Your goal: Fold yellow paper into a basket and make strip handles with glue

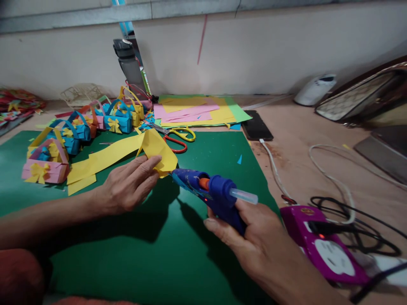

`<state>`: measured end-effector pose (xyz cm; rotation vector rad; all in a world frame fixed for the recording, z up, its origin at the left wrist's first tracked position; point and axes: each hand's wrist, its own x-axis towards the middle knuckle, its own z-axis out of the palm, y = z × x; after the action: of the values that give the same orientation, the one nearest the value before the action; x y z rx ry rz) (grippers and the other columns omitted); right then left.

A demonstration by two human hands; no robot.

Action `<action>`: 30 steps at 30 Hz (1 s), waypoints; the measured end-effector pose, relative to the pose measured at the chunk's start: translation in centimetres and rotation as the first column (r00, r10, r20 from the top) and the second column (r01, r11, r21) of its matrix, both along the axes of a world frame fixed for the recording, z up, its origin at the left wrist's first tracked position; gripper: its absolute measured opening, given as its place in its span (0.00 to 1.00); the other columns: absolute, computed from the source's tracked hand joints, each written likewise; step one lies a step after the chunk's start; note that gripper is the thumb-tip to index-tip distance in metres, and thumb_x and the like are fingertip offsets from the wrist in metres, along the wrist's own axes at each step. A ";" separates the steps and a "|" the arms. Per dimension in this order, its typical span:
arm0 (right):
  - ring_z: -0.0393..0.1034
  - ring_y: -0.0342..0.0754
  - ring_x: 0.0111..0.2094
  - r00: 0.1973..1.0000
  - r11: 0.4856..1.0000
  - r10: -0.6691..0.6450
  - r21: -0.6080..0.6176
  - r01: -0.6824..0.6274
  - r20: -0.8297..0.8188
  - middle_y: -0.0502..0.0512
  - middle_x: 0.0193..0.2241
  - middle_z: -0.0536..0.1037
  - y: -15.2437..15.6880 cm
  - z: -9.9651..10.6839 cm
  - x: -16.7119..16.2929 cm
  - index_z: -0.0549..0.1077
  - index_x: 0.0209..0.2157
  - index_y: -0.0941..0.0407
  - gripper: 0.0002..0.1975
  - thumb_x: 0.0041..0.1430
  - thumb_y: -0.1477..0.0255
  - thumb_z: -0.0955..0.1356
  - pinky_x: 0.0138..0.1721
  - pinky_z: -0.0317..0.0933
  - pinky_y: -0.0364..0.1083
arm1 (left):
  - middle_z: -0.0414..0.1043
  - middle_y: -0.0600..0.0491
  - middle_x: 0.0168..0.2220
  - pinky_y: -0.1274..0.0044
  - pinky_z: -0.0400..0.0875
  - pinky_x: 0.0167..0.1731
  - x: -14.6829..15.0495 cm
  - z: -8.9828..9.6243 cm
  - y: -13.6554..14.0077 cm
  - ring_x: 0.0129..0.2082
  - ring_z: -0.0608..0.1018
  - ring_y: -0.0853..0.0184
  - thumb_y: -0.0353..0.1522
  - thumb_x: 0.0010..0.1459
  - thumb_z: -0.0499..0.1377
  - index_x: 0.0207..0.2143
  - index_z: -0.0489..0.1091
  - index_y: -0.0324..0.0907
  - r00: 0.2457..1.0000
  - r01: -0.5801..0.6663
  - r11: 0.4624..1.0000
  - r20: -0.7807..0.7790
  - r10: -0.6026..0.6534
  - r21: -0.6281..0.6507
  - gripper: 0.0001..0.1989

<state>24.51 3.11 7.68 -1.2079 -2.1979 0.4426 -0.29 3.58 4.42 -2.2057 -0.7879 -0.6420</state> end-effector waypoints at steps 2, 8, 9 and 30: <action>0.62 0.42 0.11 1.000 1.000 -0.017 -0.002 0.017 0.001 0.47 0.11 0.71 0.0 -0.1 -0.1 0.67 0.16 0.51 0.16 0.52 0.60 0.65 0.08 0.56 0.40 | 0.74 0.34 0.38 0.71 0.75 0.29 0.0 0.0 0.0 0.33 0.77 0.61 0.22 0.59 0.49 0.27 0.69 0.32 1.000 0.007 1.000 0.003 -0.007 -0.007 0.12; 0.62 0.44 0.12 0.998 0.992 -0.067 -0.106 0.069 0.023 0.48 0.13 0.71 -0.2 0.0 -0.2 0.66 0.15 0.51 0.16 0.49 0.58 0.65 0.12 0.60 0.42 | 0.74 0.32 0.37 0.71 0.75 0.29 -0.1 0.2 0.1 0.32 0.78 0.60 0.22 0.58 0.51 0.26 0.69 0.31 0.999 0.034 0.999 -0.006 -0.034 -0.020 0.11; 0.64 0.44 0.13 0.996 0.987 -0.078 -0.136 0.082 0.031 0.48 0.13 0.72 -0.2 0.0 -0.1 0.66 0.15 0.52 0.16 0.48 0.58 0.65 0.14 0.61 0.43 | 0.74 0.33 0.37 0.71 0.75 0.30 -0.1 0.2 0.1 0.32 0.78 0.60 0.22 0.58 0.50 0.26 0.69 0.32 0.999 0.032 0.999 -0.009 -0.032 -0.017 0.11; 0.69 0.47 0.14 0.998 0.986 -0.050 -0.158 0.053 0.025 0.49 0.15 0.76 -0.5 1.0 0.4 0.74 0.19 0.49 0.22 0.50 0.47 0.63 0.12 0.62 0.43 | 0.74 0.35 0.37 0.72 0.75 0.31 -0.3 0.2 0.3 0.33 0.77 0.61 0.23 0.59 0.49 0.27 0.69 0.32 1.000 0.008 0.999 0.020 -0.007 -0.032 0.11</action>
<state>24.95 2.59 8.64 -1.3558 -2.1774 0.5958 -0.56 3.91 4.59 -2.2349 -0.8055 -0.6599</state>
